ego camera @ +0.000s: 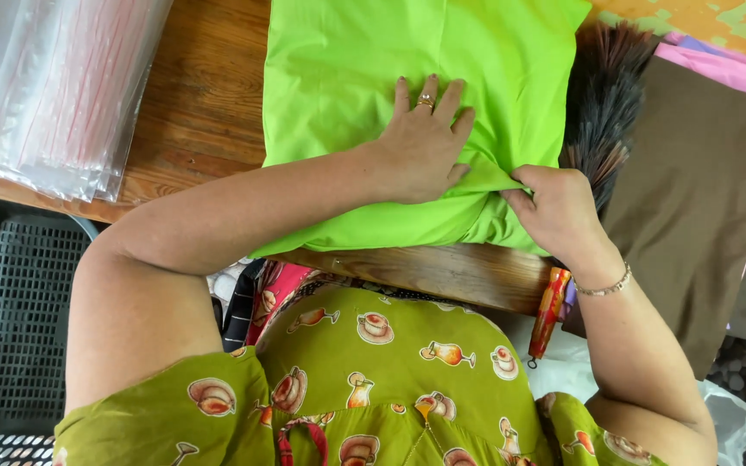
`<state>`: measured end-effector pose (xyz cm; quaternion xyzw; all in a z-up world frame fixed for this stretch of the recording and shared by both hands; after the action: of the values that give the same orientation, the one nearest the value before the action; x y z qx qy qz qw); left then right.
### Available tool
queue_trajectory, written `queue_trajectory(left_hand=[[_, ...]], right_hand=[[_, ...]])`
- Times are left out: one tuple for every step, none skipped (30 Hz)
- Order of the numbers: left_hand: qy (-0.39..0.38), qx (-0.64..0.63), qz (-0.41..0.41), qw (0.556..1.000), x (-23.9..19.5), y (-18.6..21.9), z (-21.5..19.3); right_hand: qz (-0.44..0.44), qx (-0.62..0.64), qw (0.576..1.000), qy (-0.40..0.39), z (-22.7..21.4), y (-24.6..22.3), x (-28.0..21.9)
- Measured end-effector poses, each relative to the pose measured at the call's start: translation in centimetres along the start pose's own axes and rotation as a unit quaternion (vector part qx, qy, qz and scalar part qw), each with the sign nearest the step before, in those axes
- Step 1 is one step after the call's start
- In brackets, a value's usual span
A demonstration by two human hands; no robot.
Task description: The person smooths a bright green fabric on their lap with both hands. They then use a feather duster to brush the surface of the fabric repeatedly, alternating between smoothing it by hand and dusting it.
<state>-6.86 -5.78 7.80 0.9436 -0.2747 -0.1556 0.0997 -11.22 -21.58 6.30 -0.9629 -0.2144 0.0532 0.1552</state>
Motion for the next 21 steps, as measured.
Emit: queue_trajectory(left_hand=[[0.002,0.002,-0.001,1.000,-0.1,0.0,0.4],[0.091,-0.029,0.061,0.994,-0.4,0.7,-0.5],[0.170,-0.069,0.120,0.976,-1.5,1.6,-0.6],[0.164,-0.075,0.117,0.977,-1.8,1.9,0.2],[0.168,-0.092,0.171,0.967,-2.1,2.5,0.2],[0.170,-0.108,0.225,0.953,-2.4,3.1,0.2],[0.169,-0.111,0.223,0.954,-2.4,2.9,0.7],[0.154,-0.068,0.232,0.958,-2.4,3.1,1.6],[0.139,-0.025,0.243,0.960,-2.4,3.2,2.5],[0.138,-0.027,0.244,0.960,-2.2,3.3,3.6],[0.162,-0.012,0.252,0.954,-2.0,3.5,4.3],[0.185,0.004,0.260,0.948,-1.8,3.7,5.1],[0.184,0.001,0.261,0.948,-1.6,4.0,5.7],[0.198,-0.012,0.278,0.940,-1.6,4.3,6.2],[0.213,-0.022,0.297,0.931,-1.6,4.6,6.6],[0.213,-0.022,0.299,0.930,-1.4,4.5,6.7],[0.238,-0.040,0.306,0.921,-1.5,4.5,6.6],[0.263,-0.057,0.313,0.911,-1.8,4.4,6.5],[0.262,-0.058,0.314,0.911,-1.9,4.2,6.4],[0.284,-0.106,0.316,0.899,-2.2,3.7,5.7],[0.307,-0.152,0.315,0.885,-2.5,3.0,4.9]], right_hand=[[-0.002,-0.001,1.000,0.003,0.1,0.6,-0.3],[-0.002,0.032,0.999,0.032,-0.1,1.2,-0.6],[0.002,0.070,0.996,0.051,0.2,1.7,-1.6],[0.004,0.073,0.996,0.043,-0.7,0.2,-1.9],[0.021,0.119,0.992,0.019,-1.4,-1.0,-1.6],[0.036,0.165,0.986,-0.005,-2.2,-2.3,-1.3],[0.036,0.166,0.985,-0.009,-2.4,-2.5,-1.0],[0.019,0.131,0.990,-0.056,-2.1,-3.0,-0.8],[0.003,0.094,0.990,-0.100,-1.9,-3.5,-0.6],[0.004,0.094,0.990,-0.101,-1.0,-3.3,-0.7],[-0.022,0.053,0.993,-0.107,-0.2,-3.3,-0.6],[-0.048,0.012,0.992,-0.113,0.5,-3.3,-0.4],[-0.046,0.012,0.992,-0.115,0.8,-3.1,-0.6],[-0.043,-0.006,0.990,-0.133,1.2,-2.8,-0.8],[-0.040,-0.023,0.988,-0.148,1.6,-2.5,-0.9],[-0.037,-0.024,0.988,-0.147,0.7,-2.6,-0.6],[-0.023,0.027,0.992,-0.120,-0.4,-2.8,-0.5],[-0.008,0.077,0.993,-0.092,-1.5,-2.9,-0.4],[-0.007,0.077,0.993,-0.091,-1.6,-2.4,-0.6],[-0.003,0.067,0.997,-0.030,-2.6,-1.8,-0.8],[-0.002,0.056,0.998,0.032,-3.7,-1.2,-0.8]])
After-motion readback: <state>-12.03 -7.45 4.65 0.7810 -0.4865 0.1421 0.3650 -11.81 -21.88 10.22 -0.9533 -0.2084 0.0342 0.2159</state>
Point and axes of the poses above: each hand's wrist, its own x-axis towards the middle knuckle, its own z-axis out of the palm, y = z × x, the point moved 7 cm from there along x, towards the middle knuckle, and after that the axes turned 10 degrees about -z, right-handed, at the moved point
